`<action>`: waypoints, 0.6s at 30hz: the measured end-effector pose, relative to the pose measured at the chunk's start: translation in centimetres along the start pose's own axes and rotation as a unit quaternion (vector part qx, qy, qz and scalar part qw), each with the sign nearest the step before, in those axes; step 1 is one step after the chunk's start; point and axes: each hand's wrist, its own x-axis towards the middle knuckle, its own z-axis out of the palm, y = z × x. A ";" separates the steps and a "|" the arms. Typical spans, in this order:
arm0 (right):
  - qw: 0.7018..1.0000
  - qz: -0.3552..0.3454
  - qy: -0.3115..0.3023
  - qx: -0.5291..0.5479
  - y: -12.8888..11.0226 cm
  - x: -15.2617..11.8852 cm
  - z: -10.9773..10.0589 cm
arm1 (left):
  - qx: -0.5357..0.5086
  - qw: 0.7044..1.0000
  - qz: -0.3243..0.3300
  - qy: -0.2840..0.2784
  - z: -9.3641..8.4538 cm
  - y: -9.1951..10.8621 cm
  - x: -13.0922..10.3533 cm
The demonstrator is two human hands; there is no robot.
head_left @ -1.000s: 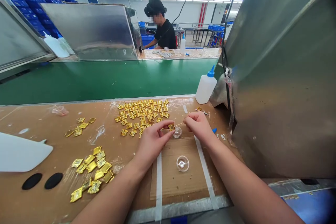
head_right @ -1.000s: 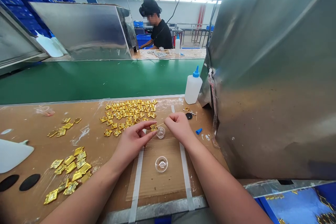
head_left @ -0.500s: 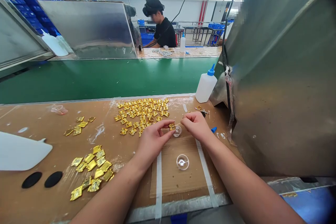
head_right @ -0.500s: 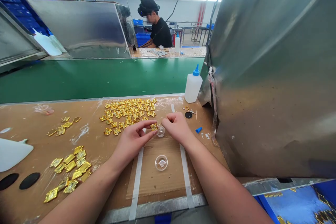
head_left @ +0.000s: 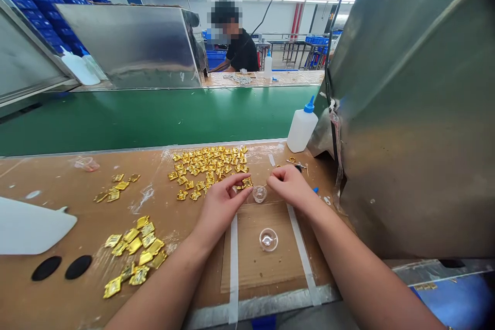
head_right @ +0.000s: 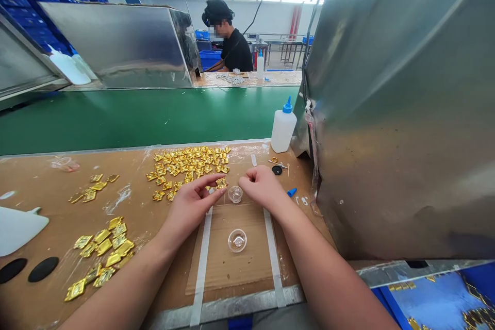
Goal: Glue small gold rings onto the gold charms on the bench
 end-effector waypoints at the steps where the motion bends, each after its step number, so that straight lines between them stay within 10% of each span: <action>1: 0.999 0.006 -0.025 -0.030 0.1 0.0 0.0 | -0.021 1.000 -0.003 0.003 0.0 -0.2 0.1; 5: 0.987 0.016 -0.078 -0.140 0.3 -0.2 0.3 | -0.133 0.991 -0.016 -0.002 0.0 -0.6 0.6; 11: 0.971 -0.017 0.001 -0.237 0.0 -0.1 0.0 | -0.225 0.974 -0.030 -0.011 -0.3 0.2 1.0; 18: 0.908 -0.295 0.162 -0.251 -4.1 -5.1 -0.5 | -0.153 0.987 0.009 0.047 -0.3 1.0 -0.3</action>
